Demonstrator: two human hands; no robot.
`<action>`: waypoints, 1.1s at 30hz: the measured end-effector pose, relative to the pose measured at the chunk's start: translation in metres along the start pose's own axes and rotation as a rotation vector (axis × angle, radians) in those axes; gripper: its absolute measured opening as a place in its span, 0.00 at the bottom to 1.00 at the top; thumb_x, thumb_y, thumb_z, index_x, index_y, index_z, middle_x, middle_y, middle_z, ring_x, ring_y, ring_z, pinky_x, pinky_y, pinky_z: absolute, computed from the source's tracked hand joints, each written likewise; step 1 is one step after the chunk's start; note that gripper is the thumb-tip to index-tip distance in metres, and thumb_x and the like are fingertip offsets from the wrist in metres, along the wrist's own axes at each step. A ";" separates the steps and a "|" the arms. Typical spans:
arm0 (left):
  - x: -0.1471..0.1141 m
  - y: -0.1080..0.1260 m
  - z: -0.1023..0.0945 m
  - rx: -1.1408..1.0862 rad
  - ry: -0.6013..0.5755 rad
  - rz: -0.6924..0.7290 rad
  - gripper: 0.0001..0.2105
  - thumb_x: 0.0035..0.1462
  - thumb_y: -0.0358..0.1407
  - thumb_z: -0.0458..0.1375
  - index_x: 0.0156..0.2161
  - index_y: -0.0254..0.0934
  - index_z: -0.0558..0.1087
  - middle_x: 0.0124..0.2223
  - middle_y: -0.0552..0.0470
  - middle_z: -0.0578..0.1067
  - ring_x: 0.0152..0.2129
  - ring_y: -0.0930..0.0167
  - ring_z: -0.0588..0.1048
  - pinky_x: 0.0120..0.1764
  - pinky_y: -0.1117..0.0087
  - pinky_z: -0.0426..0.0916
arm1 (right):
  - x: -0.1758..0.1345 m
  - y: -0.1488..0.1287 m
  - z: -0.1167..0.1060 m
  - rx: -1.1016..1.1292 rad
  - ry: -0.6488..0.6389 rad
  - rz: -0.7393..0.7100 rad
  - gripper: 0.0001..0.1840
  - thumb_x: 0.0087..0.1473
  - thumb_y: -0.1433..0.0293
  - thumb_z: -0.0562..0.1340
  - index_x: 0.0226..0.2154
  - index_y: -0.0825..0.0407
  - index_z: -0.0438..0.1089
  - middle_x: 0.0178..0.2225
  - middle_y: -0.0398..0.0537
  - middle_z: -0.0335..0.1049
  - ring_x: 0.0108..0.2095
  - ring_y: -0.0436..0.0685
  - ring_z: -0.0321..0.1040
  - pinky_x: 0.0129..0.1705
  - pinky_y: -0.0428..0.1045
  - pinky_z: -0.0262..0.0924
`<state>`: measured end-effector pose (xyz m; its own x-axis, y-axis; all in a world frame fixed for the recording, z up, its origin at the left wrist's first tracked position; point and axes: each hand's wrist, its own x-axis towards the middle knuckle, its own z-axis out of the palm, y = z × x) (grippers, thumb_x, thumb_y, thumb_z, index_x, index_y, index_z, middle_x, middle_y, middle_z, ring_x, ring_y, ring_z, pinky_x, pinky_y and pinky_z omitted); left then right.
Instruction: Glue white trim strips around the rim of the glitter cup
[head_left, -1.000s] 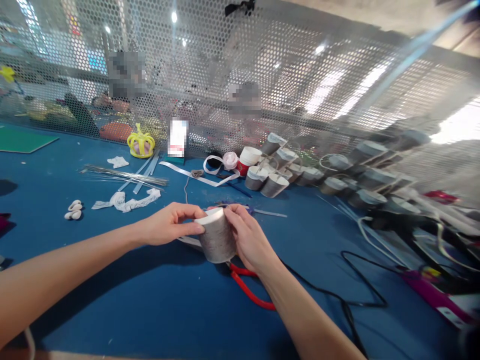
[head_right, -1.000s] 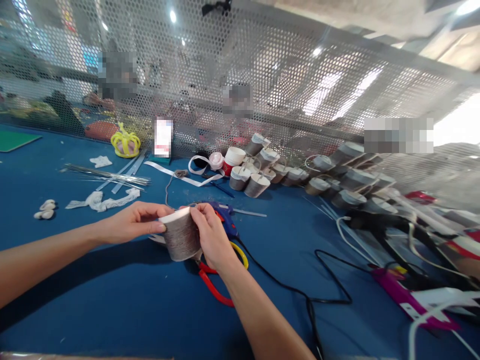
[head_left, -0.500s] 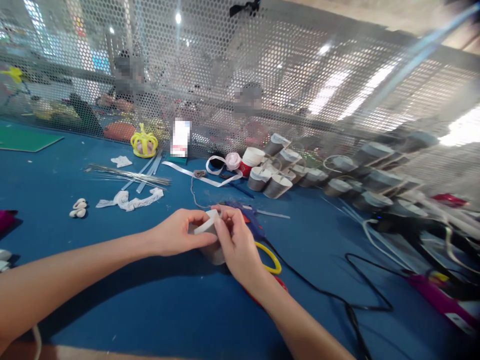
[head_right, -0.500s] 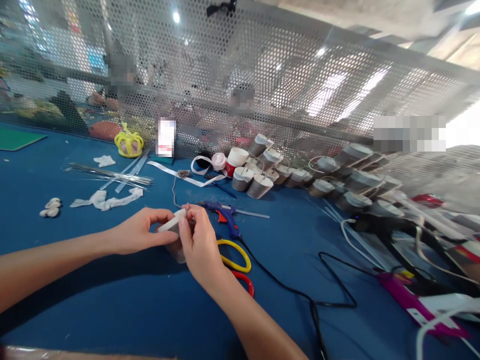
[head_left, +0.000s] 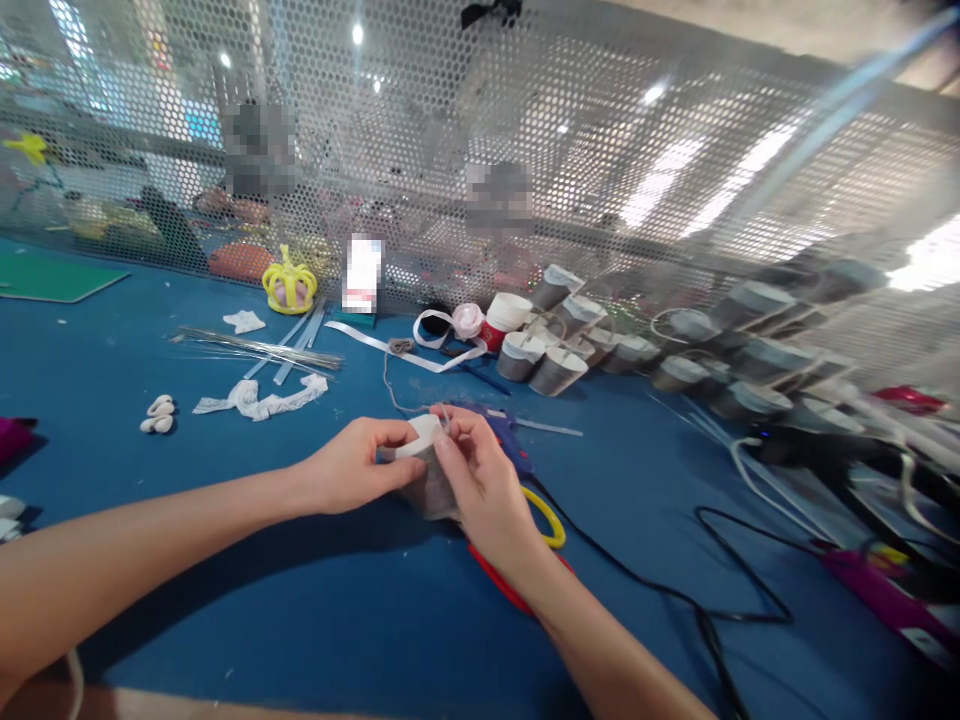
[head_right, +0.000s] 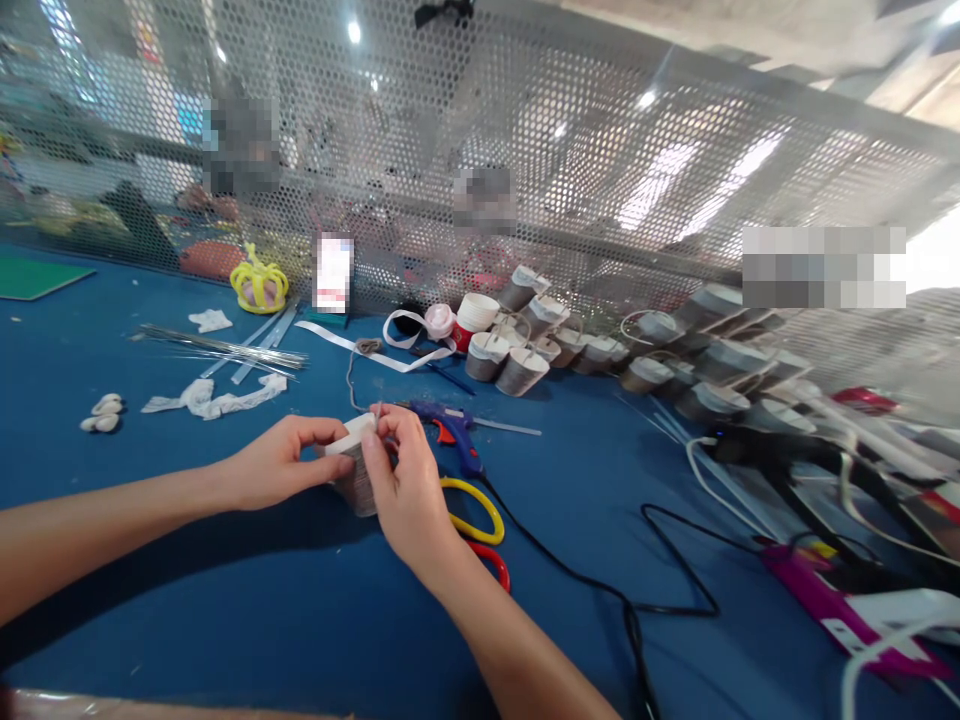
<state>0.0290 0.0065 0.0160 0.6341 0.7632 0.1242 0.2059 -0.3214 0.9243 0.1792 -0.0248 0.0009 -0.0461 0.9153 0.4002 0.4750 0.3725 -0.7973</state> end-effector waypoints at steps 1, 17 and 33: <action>0.000 0.000 0.000 -0.001 0.000 -0.003 0.05 0.47 0.32 0.50 0.25 0.31 0.65 0.24 0.57 0.66 0.24 0.77 0.64 0.30 0.77 0.60 | 0.000 0.000 0.000 0.020 -0.003 0.016 0.05 0.53 0.66 0.50 0.28 0.50 0.55 0.43 0.52 0.59 0.42 0.54 0.60 0.40 0.51 0.57; -0.001 -0.005 0.007 -0.268 -0.026 -0.060 0.07 0.49 0.35 0.49 0.26 0.31 0.62 0.25 0.55 0.64 0.24 0.76 0.64 0.32 0.73 0.62 | -0.003 0.002 0.005 -0.095 0.042 -0.154 0.02 0.51 0.72 0.51 0.28 0.50 0.56 0.41 0.50 0.58 0.44 0.53 0.58 0.44 0.50 0.54; 0.000 -0.006 0.002 -0.232 -0.071 -0.048 0.06 0.47 0.32 0.50 0.23 0.31 0.62 0.23 0.57 0.63 0.23 0.77 0.62 0.30 0.76 0.58 | 0.066 -0.020 -0.005 0.242 -0.217 0.378 0.05 0.42 0.69 0.57 0.23 0.54 0.59 0.31 0.48 0.69 0.31 0.50 0.65 0.31 0.46 0.58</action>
<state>0.0296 0.0075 0.0092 0.6804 0.7304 0.0599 0.0654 -0.1419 0.9877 0.1712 0.0271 0.0453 -0.1041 0.9944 -0.0203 0.2776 0.0094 -0.9607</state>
